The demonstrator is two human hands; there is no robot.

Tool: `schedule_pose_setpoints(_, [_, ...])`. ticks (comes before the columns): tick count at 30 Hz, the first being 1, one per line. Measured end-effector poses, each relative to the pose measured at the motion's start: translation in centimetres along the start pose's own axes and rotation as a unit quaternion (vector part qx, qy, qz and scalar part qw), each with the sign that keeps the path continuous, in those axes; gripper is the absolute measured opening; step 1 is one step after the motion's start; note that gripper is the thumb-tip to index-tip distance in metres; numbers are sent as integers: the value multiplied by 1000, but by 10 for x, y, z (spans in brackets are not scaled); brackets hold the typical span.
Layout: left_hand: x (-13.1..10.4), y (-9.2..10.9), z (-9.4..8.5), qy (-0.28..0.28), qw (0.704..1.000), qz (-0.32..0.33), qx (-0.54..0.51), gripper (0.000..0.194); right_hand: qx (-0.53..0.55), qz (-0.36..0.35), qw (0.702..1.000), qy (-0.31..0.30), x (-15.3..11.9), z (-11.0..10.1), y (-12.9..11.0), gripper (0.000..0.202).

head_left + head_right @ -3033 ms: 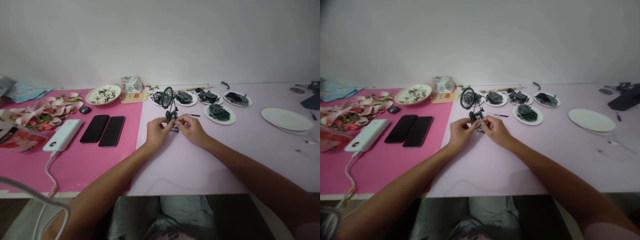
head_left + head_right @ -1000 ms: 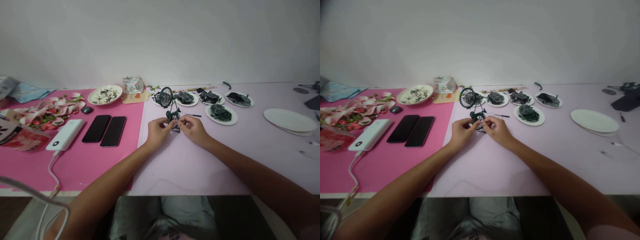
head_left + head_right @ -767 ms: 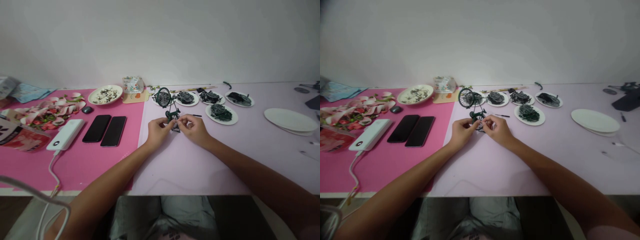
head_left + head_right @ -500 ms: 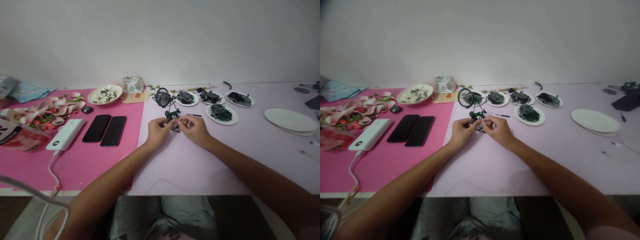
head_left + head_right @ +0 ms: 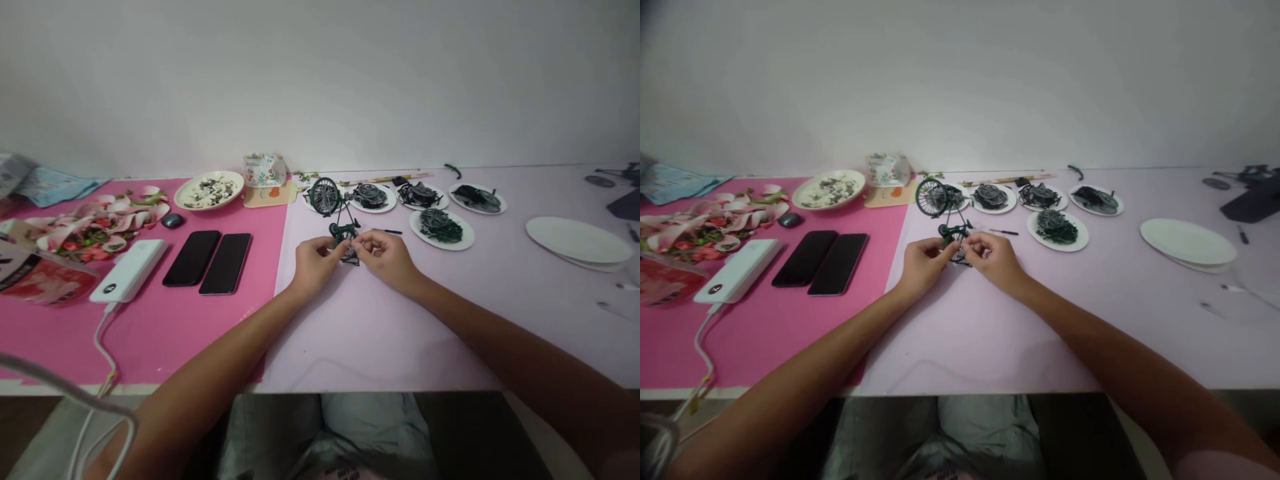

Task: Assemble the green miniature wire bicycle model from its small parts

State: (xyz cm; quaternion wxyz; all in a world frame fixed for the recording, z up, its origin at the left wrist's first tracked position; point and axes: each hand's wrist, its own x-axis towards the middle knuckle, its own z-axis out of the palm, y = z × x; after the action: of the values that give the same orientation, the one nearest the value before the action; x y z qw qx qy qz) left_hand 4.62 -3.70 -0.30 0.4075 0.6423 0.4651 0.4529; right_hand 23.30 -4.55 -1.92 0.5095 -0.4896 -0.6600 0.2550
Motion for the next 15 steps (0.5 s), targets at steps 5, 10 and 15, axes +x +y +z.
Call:
schedule_pose_setpoints(5, [0, 0, 1, 18, 1000, 13, 6, 52, -49, -50, 997, 14, -3, -1, -2, 16])
schedule_pose_setpoints(10, [0, -3, 2, 23, 1000, 12, 5, 56, -54, -59, 997, 19, -4, -1, -2, 18])
schedule_pose_setpoints(15, [-1, -3, 2, 21, 1000, 14, -8, 56, 20, 35, 999, -4, -3, 0, -7, 23])
